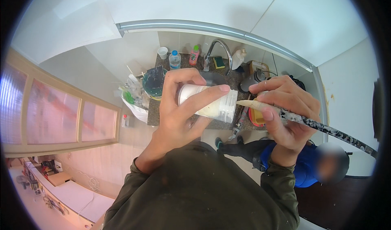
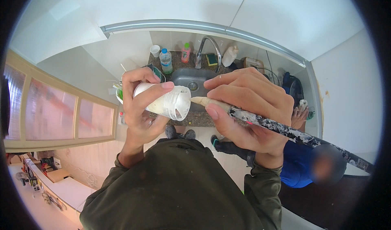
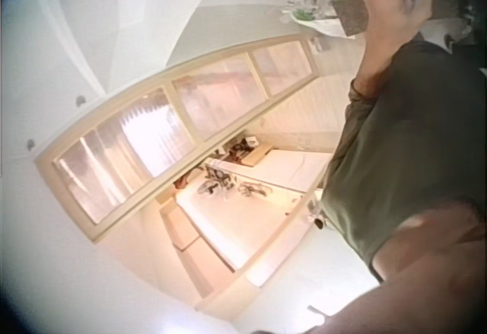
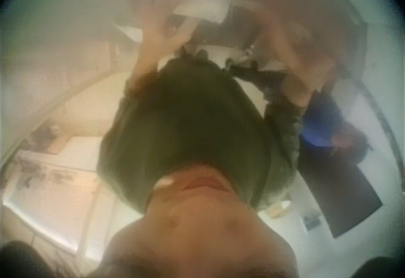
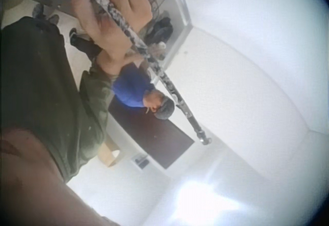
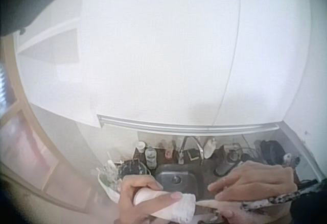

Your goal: The person applies white caulk along the vertical seam between two white cabinet doors using a small brush. They repeatedly dip the brush into a small white container to reload caulk and continue smoothing the bead along the seam.

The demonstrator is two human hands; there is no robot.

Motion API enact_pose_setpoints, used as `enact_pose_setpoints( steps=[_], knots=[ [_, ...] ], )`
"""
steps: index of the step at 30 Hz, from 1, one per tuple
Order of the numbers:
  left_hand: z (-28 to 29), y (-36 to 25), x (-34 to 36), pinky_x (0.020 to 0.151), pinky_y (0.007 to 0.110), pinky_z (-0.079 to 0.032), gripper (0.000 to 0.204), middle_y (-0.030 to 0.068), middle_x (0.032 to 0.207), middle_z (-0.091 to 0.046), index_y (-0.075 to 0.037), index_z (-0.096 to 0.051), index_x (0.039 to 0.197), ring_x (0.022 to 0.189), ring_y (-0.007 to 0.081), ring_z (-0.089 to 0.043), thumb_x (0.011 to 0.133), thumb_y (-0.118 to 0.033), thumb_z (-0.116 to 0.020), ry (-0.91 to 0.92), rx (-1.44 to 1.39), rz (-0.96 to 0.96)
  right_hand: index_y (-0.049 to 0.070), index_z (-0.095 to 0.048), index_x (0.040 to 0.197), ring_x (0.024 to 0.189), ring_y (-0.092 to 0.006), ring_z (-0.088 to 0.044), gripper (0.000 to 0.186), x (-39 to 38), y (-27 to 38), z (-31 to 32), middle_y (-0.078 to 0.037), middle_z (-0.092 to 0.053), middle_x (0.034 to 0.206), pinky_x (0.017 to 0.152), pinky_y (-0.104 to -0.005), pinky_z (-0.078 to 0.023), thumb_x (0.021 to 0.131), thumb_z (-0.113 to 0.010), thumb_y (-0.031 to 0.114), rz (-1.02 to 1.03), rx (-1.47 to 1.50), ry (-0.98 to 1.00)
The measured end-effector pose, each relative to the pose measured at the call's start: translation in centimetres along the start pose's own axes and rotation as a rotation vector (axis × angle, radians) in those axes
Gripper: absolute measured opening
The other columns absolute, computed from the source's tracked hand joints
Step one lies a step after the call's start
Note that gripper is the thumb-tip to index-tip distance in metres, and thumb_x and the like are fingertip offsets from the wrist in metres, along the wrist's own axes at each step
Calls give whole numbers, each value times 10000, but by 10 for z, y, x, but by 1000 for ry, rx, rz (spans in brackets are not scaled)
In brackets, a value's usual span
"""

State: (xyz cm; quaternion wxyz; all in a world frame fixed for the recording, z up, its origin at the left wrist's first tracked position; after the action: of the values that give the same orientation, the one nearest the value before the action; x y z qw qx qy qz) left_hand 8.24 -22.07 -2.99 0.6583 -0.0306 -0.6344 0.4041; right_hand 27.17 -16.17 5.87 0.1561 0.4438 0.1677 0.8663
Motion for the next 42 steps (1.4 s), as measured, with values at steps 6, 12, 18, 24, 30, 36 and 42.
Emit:
enact_pose_setpoints(
  steps=[6, 12, 18, 24, 30, 36, 42],
  knots=[
    [2, 0, 0, 776, 341, -481, 663, 111, 1074, -461, -146, -742, 1165, 964, 260, -524, 540, 72, -696, 3, 3, 11, -12, -706, 835, 745, -289, -717, 166, 1, 0, -1, -118, -693, 745, 674, -346, -521, 708, -786, 58, 29, -2, 9],
    [4, -1, 2, 764, 333, -479, 658, 110, 1069, -461, -147, -749, 1149, 956, 256, -526, 534, 78, -694, 5, 17, 10, -14, -707, 836, 737, -284, -714, 166, 0, -3, -2, -129, -701, 756, 680, -343, -518, 712, -782, 67, 39, -2, -4],
    [2, 0, 4, 755, 327, -479, 656, 102, 1064, -460, -157, -753, 1146, 950, 248, -525, 536, 79, -700, -7, 29, 16, -14, -712, 837, 739, -276, -714, 173, 1, -7, -3, -134, -705, 768, 676, -337, -516, 711, -781, 82, 31, 2, 0],
    [1, 7, 6, 767, 326, -479, 651, 95, 1063, -459, -160, -759, 1140, 955, 245, -517, 535, 70, -687, 1, 55, 14, -17, -714, 835, 735, -272, -709, 175, 3, -15, -5, -131, -705, 769, 678, -336, -512, 706, -784, 78, 28, 8, 1],
    [-3, 13, 8, 773, 332, -478, 653, 92, 1053, -462, -162, -763, 1138, 956, 247, -515, 530, 60, -674, -13, 59, 18, -17, -714, 830, 735, -266, -703, 169, 5, -25, -5, -132, -708, 781, 690, -338, -512, 710, -790, 74, 16, 32, 13],
    [-6, 18, 13, 781, 335, -483, 616, 95, 1055, -474, -145, -755, 1136, 944, 248, -531, 554, 55, -722, -12, 72, 14, -39, -710, 847, 691, -245, -677, 124, 10, -36, 3, -126, -710, 794, 682, -315, -507, 779, -765, 49, -17, 112, 60],
    [-10, 39, 25, 825, 351, -489, 577, 143, 1086, -541, -54, -702, 1169, 962, 267, -569, 605, 42, -779, -29, 56, 49, -75, -703, 943, 650, -138, -640, 128, 6, -51, 17, -123, -676, 747, 577, -271, -511, 926, -674, 49, -325, 566, -79]
  ],
)
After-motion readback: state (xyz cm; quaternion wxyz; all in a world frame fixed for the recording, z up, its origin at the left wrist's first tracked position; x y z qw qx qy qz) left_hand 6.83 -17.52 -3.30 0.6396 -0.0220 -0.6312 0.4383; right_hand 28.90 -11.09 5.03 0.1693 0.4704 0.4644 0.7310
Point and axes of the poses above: each hand's wrist, its own x-axis towards the middle knuckle, its own z-axis out of the back of the hand, y = z × x, the point moved 3 cm from there along x, towards the middle knuckle
